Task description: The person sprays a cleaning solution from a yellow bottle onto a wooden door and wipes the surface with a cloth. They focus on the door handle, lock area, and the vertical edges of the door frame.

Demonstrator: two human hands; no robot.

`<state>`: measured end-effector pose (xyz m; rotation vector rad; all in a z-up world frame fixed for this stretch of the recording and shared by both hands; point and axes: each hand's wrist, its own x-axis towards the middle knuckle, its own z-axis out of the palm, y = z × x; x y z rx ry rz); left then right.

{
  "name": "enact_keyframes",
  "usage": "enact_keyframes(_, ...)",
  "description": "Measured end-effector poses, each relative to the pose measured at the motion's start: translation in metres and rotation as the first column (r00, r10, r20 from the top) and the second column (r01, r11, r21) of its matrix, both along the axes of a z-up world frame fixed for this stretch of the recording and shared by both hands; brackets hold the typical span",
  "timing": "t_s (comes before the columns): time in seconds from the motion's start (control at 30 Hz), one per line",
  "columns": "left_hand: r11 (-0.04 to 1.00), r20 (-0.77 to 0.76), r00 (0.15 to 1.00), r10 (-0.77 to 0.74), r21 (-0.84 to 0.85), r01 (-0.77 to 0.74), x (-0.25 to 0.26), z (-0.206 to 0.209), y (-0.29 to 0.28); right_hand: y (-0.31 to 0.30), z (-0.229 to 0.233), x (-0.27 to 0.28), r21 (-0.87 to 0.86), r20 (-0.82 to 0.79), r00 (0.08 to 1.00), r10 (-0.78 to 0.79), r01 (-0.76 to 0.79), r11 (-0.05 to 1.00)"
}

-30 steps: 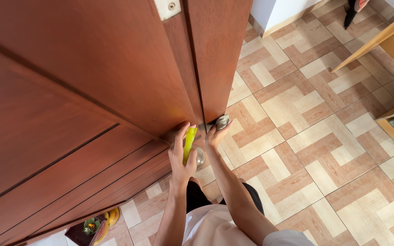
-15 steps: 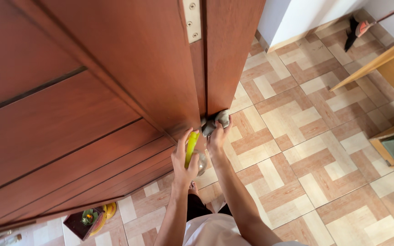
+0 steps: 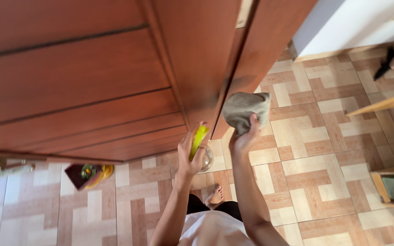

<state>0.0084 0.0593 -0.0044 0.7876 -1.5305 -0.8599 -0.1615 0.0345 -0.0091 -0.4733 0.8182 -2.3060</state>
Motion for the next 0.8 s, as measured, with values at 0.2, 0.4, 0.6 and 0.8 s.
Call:
enact_keyframes(0.2, 0.958, -0.141, 0.962, -0.233, 0.138, 0.252, 0.017, 0.001, 0.015, 0.021, -0.003, 0.0, -0.011, -0.067, 0.968, 0.241, -0.242, 0.97)
enact_keyframes(0.4, 0.89, -0.353, 0.885, -0.304, 0.227, 0.397, 0.042, -0.007, 0.038, 0.017, -0.077, -0.009, 0.057, -0.19, 0.824, 0.534, -0.534, 0.844)
enact_keyframes(0.6, 0.882, -0.417, 0.888, -0.195, 0.321, 0.345, 0.065, -0.019, 0.054, 0.018, -0.071, 0.026, 0.19, -0.189, 0.653, 0.734, -0.709, 0.679)
enact_keyframes(0.8, 0.939, -0.441, 0.895, -0.071, 0.273, 0.209, 0.092, -0.001, 0.055, 0.015, -0.031, 0.068, 0.422, -0.302, 0.592, 0.747, -0.62, 0.662)
